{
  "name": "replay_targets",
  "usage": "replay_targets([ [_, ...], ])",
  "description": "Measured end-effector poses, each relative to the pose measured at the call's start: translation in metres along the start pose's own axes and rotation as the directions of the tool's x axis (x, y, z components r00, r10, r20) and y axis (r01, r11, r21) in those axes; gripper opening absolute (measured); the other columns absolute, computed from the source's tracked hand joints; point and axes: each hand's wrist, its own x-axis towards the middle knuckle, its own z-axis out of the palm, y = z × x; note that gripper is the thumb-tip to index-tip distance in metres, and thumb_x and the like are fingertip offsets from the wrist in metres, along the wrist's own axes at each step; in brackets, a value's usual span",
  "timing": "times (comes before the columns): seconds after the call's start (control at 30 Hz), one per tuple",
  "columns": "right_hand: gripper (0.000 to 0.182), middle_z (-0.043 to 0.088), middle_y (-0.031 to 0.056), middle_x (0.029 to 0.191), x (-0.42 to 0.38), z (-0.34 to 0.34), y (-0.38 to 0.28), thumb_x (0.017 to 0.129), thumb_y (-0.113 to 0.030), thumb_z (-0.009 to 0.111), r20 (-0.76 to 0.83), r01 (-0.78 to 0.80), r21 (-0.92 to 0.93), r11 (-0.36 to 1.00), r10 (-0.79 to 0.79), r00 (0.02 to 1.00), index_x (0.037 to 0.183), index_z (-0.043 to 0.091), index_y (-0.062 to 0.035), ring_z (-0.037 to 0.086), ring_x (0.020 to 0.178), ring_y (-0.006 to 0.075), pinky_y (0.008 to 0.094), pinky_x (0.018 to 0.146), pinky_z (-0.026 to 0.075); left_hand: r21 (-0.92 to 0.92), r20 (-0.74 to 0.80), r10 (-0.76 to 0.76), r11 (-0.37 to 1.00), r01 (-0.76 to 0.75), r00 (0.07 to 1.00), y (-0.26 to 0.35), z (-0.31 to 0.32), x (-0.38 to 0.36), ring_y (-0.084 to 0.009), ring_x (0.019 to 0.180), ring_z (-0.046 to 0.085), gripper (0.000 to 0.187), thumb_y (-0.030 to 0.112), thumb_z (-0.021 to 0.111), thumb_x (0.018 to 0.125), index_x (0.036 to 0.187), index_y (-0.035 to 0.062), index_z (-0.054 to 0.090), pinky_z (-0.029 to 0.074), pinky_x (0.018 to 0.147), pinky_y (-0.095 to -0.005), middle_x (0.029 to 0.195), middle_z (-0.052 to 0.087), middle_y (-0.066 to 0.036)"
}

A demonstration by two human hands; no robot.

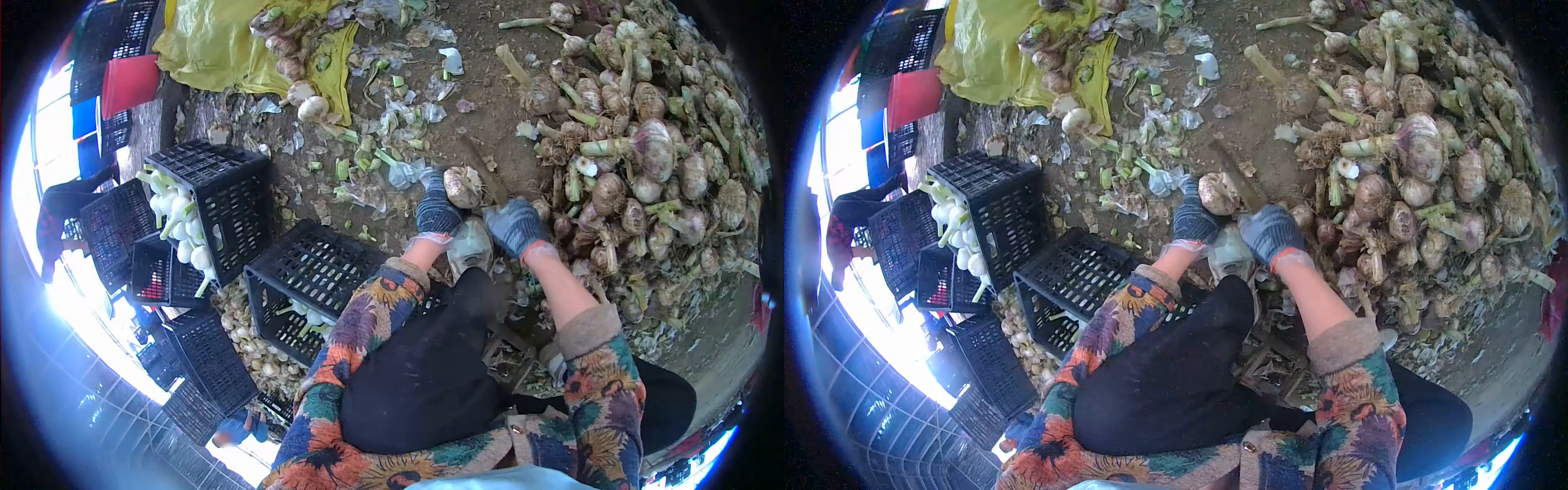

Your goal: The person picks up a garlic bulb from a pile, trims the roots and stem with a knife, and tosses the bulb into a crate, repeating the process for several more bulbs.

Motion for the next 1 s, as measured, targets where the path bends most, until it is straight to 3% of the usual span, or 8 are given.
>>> replay_targets([
  [0.17,0.052,0.058,0.0255,0.107,-0.014,0.016,-0.007,0.078,-0.041,0.05,0.144,0.009,-0.1,0.995,0.005,0.99,0.106,0.059,0.002,0.056,0.1,0.0385,0.0422,0.089,0.044,0.146,0.051,-0.133,0.981,0.124,0.99,0.011,-0.006,-0.004,-0.0276,0.084,0.063,0.078,0.031,0.075,0.071,0.127,0.0001,0.03,0.048,0.071,-0.0364,0.094,0.063,-0.016],
  [0.2,0.045,0.059,0.0257,0.102,-0.016,0.014,-0.008,0.078,-0.036,0.05,0.053,0.036,-0.054,0.998,-0.033,0.998,0.099,0.062,0.0016,0.058,0.097,0.0383,0.0426,0.086,0.045,0.204,0.075,-0.192,0.964,0.174,0.978,0.014,-0.007,-0.005,-0.0277,0.083,0.063,0.079,0.031,0.075,0.071,0.128,-0.0002,0.029,0.048,0.071,-0.0366,0.094,0.064,-0.016],
  [0.3,0.037,0.06,0.0256,0.096,-0.006,-0.002,-0.019,0.076,-0.029,0.049,0.158,0.058,-0.111,0.992,-0.04,0.987,0.09,0.065,0.0015,0.059,0.094,0.038,0.0427,0.083,0.046,0.079,0.065,-0.185,0.98,0.18,0.981,0.006,0.001,-0.002,-0.0269,0.087,0.062,0.085,0.032,0.077,0.067,0.129,0.0008,0.029,0.048,0.073,-0.035,0.098,0.062,-0.016],
  [0.4,0.033,0.061,0.0245,0.093,0.02,0.017,-0.013,0.074,-0.026,0.05,0.092,0.158,-0.141,0.977,-0.146,0.985,0.085,0.067,0.0002,0.059,0.092,0.0377,0.042,0.082,0.047,0.096,-0.124,0.172,0.982,-0.161,0.977,-0.01,0.012,0.0,-0.025,0.09,0.061,0.081,0.03,0.077,0.067,0.127,0.0022,0.031,0.048,0.076,-0.0338,0.101,0.06,-0.015],
  [0.57,0.04,0.06,0.0262,0.087,0.002,0.028,0.005,0.074,-0.034,0.056,-0.075,-0.023,0.087,0.996,0.03,0.997,0.082,0.064,0.0039,0.059,0.088,0.0377,0.0416,0.079,0.047,-0.017,0.033,-0.038,0.999,0.039,0.999,-0.015,0.01,0.002,-0.0257,0.094,0.059,0.071,0.03,0.076,0.07,0.122,0.0036,0.035,0.046,0.081,-0.0346,0.108,0.058,-0.015],
  [0.7,0.044,0.06,0.0265,0.088,-0.016,0.024,0.012,0.075,-0.038,0.057,0.002,0.003,-0.021,1.0,-0.003,1.0,0.085,0.065,0.0037,0.059,0.088,0.0382,0.0419,0.08,0.048,0.034,0.015,0.021,0.999,-0.022,1.0,-0.009,0.005,0.001,-0.0261,0.094,0.059,0.071,0.033,0.074,0.072,0.124,0.0036,0.034,0.046,0.08,-0.0346,0.108,0.058,-0.015],
  [0.73,0.048,0.059,0.0276,0.098,-0.02,0.018,0.004,0.076,-0.039,0.054,0.095,-0.036,-0.038,0.999,0.04,0.995,0.099,0.062,0.0023,0.057,0.096,0.0385,0.0425,0.086,0.045,0.049,0.015,0.029,0.998,-0.03,0.999,-0.01,0.005,0.001,-0.0261,0.094,0.059,0.071,0.034,0.073,0.073,0.124,0.0036,0.034,0.046,0.08,-0.0346,0.108,0.058,-0.015],
  [1.0,0.038,0.06,0.0262,0.098,0.003,0.008,-0.011,0.075,-0.029,0.052,0.167,0.025,-0.064,0.998,-0.014,0.986,0.093,0.064,0.0021,0.059,0.096,0.0372,0.0422,0.085,0.046,0.037,0.152,-0.184,0.983,0.18,0.971,-0.019,0.014,0.005,-0.0219,0.094,0.056,0.059,0.036,0.059,0.085,0.127,0.0033,0.033,0.044,0.082,-0.0351,0.108,0.057,-0.011],
])
